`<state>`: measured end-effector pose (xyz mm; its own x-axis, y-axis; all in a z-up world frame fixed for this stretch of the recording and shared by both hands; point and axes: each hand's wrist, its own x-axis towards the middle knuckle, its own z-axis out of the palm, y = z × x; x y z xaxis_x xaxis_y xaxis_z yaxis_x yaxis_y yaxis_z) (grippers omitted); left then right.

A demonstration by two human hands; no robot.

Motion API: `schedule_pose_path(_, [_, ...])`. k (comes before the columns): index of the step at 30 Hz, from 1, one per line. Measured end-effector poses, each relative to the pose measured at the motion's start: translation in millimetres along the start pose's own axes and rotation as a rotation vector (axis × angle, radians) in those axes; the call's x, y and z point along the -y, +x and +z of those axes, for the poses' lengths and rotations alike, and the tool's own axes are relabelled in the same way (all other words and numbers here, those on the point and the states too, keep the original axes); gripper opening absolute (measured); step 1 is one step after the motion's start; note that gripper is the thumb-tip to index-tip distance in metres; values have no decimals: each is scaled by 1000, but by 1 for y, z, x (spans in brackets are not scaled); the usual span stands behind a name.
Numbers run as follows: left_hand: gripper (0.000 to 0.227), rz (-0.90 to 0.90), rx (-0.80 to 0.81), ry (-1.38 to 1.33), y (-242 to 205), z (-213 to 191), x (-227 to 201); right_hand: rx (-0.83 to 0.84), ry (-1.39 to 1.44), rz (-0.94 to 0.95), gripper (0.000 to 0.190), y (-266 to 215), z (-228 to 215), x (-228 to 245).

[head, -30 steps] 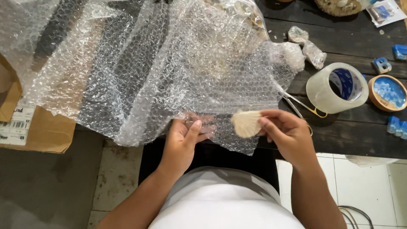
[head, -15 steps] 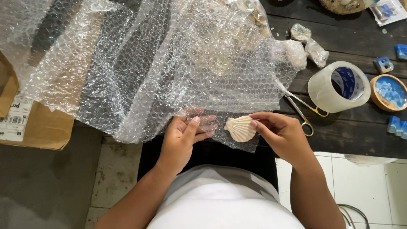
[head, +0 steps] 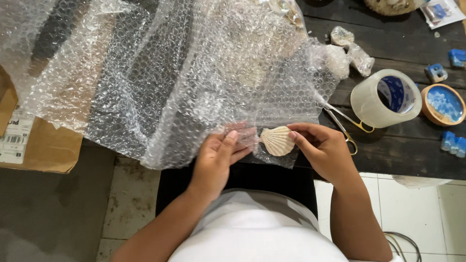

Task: The person wraps individual seashells in bubble wrap using scissors and tape at a wooden workstation.

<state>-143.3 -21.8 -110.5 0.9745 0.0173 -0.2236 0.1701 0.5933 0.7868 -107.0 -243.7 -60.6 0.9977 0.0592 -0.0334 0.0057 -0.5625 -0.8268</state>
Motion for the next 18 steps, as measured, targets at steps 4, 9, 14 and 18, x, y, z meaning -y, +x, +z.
schedule_pose_path(4, [31, -3, -69, -66, 1, 9, 0, -41, -16, -35, 18, 4, -6, -3])
schedule_pose_path(9, [29, -42, -91, -96, -2, 12, -13, -56, 6, -65, 16, 10, -15, -5])
schedule_pose_path(14, [24, -18, -108, -149, -4, 12, -14, -47, -29, -60, 15, 7, -8, -7])
schedule_pose_path(18, [26, 8, -81, -119, -10, 13, -22, -84, -52, -46, 15, 4, -8, -10])
